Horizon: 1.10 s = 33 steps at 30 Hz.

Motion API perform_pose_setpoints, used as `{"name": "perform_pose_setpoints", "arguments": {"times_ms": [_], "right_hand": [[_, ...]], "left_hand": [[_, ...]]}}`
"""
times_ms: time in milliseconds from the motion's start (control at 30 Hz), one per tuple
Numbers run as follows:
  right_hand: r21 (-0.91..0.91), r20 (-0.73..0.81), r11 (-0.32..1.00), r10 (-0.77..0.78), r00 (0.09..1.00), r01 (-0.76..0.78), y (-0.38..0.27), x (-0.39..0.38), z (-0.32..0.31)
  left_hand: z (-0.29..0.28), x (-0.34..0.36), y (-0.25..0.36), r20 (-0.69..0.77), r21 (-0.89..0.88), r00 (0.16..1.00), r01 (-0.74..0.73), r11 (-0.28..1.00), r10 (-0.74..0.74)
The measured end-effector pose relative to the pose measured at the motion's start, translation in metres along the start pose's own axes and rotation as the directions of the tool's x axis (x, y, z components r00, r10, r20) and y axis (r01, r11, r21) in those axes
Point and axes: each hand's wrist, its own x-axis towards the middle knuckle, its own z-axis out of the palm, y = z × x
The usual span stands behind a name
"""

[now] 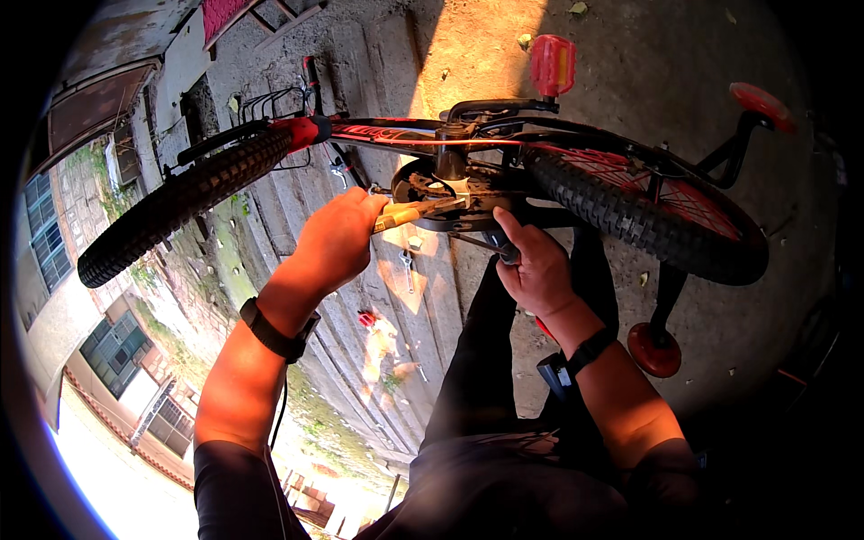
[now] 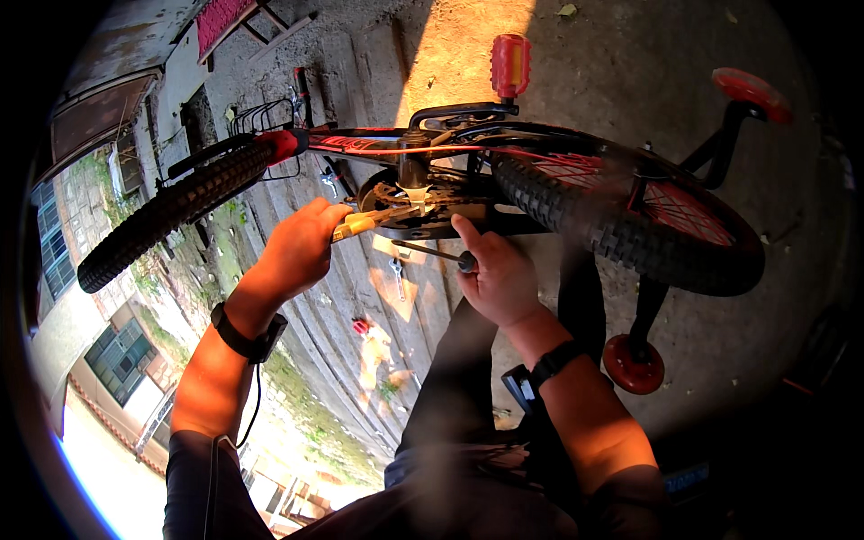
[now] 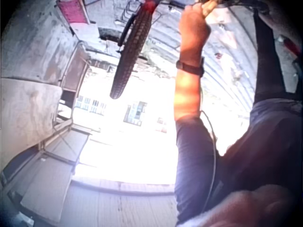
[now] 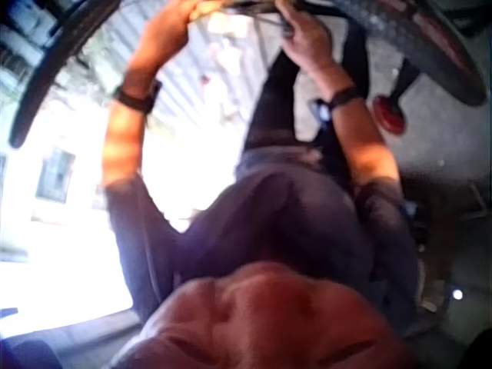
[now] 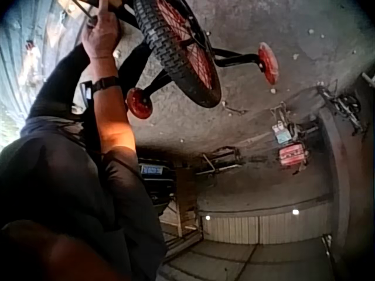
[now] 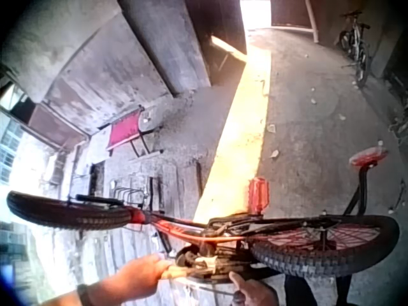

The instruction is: The person repairs a bicycle by first using a screwdriver and pliers to adjust the chain and pedals. They then sit on a stool and use a wrench to tighten the rear wheel axle nuts.

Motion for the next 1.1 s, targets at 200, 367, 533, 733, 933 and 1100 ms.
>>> {"name": "perform_pose_setpoints", "arguments": {"times_ms": [200, 367, 533, 733, 933, 1100], "right_hand": [[-0.015, -0.006, 1.000, -0.011, 1.000, 0.011, -0.001, 0.000, -0.001], [-0.018, 0.001, 1.000, -0.015, 1.000, 0.015, 0.001, 0.000, 0.000], [0.017, -0.001, 1.000, -0.011, 1.000, 0.011, 0.000, 0.000, -0.001], [-0.001, 0.001, 1.000, -0.010, 1.000, 0.010, 0.000, 0.001, -0.001], [-0.019, -0.021, 1.000, -0.022, 1.000, 0.021, -0.002, 0.001, -0.001], [-0.009, -0.017, 1.000, -0.020, 1.000, 0.020, 0.000, 0.001, -0.001]], "left_hand": [[0.008, -0.003, 0.002, -0.012, 0.008, 1.000, 0.022, 1.000, -0.022], [0.011, -0.003, 0.000, -0.028, 0.015, 0.999, 0.036, 0.999, -0.036], [0.008, 0.001, -0.002, 0.043, 0.058, 0.999, 0.030, 0.998, -0.033], [0.010, 0.003, -0.005, 0.059, -0.005, 0.997, 0.058, 0.998, -0.058], [0.002, -0.001, 0.010, 0.063, 0.083, 0.990, 0.119, 0.989, -0.124], [-0.001, -0.004, 0.018, 0.060, 0.157, 0.981, 0.172, 0.972, -0.183]]}}
